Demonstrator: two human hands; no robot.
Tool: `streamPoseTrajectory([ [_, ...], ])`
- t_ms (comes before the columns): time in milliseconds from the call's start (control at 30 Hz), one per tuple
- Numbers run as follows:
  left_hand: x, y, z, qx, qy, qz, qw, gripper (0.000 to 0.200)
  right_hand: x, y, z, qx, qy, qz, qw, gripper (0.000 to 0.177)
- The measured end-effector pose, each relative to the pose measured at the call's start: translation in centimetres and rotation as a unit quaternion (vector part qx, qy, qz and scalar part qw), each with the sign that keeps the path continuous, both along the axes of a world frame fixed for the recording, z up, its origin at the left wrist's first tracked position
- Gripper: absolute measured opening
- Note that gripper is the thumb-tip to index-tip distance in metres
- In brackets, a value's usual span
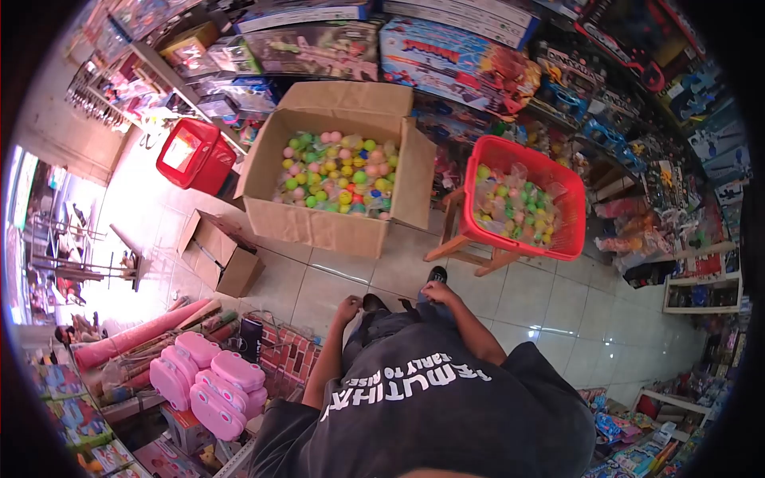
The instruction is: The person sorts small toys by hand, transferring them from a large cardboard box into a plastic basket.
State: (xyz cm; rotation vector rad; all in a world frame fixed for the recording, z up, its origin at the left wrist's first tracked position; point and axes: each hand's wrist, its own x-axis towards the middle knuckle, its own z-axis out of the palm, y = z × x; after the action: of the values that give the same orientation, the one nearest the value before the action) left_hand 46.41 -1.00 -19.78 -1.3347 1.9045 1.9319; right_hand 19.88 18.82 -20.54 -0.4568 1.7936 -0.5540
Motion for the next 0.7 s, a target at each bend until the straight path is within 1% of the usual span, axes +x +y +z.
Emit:
streamPoseTrajectory([
  [33, 1.5, -0.3, -0.2, -0.025, -0.037, 0.01, 0.999, 0.027, 1.1, -0.9, -0.2, -0.029, 0.01, 0.01, 0.999, 0.025],
  [67, 2.8, -0.5, -0.5, -0.026, -0.036, 0.017, 0.999, 0.027, 2.2, -1.7, -0.4, -0.051, 0.019, -0.007, 0.998, 0.03],
  [133, 4.8, -1.0, 0.1, 0.0, -0.086, 0.026, 0.996, 0.027, 3.6, -4.0, 0.9, -0.07, 0.003, 0.029, 0.997, 0.031],
  [167, 5.7, -1.1, 0.5, -0.002, -0.085, 0.034, 0.996, 0.027, 4.2, -5.3, 1.8, -0.087, -0.015, 0.058, 0.994, 0.032],
  [200, 6.0, -1.2, 1.3, 0.005, -0.059, 0.064, 0.996, 0.027, 4.5, -6.8, 2.6, -0.09, -0.014, 0.065, 0.994, 0.032],
  [267, 6.2, -1.3, 3.4, 0.013, -0.013, 0.105, 0.994, 0.025, 5.2, -9.2, 4.1, -0.135, 0.021, 0.156, 0.978, 0.028],
  [300, 6.1, -1.6, 4.3, 0.014, -0.013, 0.11, 0.994, 0.025, 5.5, -10.4, 5.3, -0.134, 0.019, 0.162, 0.977, 0.028],
  [367, 5.5, -2.5, 5.7, -0.026, 0.085, 0.125, 0.988, 0.022, 6.0, -13.1, 9.4, -0.215, -0.053, 0.145, 0.964, 0.026],
  [400, 4.8, -3.2, 6.7, -0.025, 0.086, 0.13, 0.987, 0.022, 6.1, -14.4, 11.4, -0.213, -0.053, 0.15, 0.964, 0.026],
  [467, 3.1, -4.9, 9.4, -0.12, 0.142, 0.116, 0.976, 0.022, 6.3, -16.6, 15.4, -0.265, -0.087, 0.113, 0.954, 0.024],
  [500, 1.9, -5.9, 11.5, -0.16, 0.16, 0.131, 0.965, 0.021, 6.1, -17.7, 17.4, -0.263, -0.089, 0.117, 0.953, 0.024],
  [533, 0.6, -7.1, 13.9, -0.2, 0.177, 0.145, 0.953, 0.021, 6.0, -18.9, 19.5, -0.28, -0.121, 0.087, 0.948, 0.023],
  [567, -0.6, -8.3, 16.1, -0.199, 0.173, 0.148, 0.953, 0.021, 5.8, -20.0, 21.3, -0.295, -0.154, 0.055, 0.941, 0.022],
  [600, -1.8, -9.6, 18.4, -0.234, 0.211, 0.147, 0.938, 0.02, 5.6, -21.1, 23.1, -0.294, -0.158, 0.056, 0.941, 0.022],
  [633, -2.9, -10.9, 20.4, -0.268, 0.248, 0.144, 0.92, 0.02, 5.3, -22.1, 24.8, -0.318, -0.154, 0.02, 0.935, 0.019],
  [667, -3.8, -12.1, 22.3, -0.267, 0.245, 0.144, 0.921, 0.02, 4.8, -23.2, 25.6, -0.342, -0.149, -0.017, 0.928, 0.017],
  [700, -4.7, -13.3, 24.0, -0.311, 0.233, 0.133, 0.912, 0.018, 4.1, -24.4, 25.7, -0.341, -0.151, -0.018, 0.928, 0.017],
])
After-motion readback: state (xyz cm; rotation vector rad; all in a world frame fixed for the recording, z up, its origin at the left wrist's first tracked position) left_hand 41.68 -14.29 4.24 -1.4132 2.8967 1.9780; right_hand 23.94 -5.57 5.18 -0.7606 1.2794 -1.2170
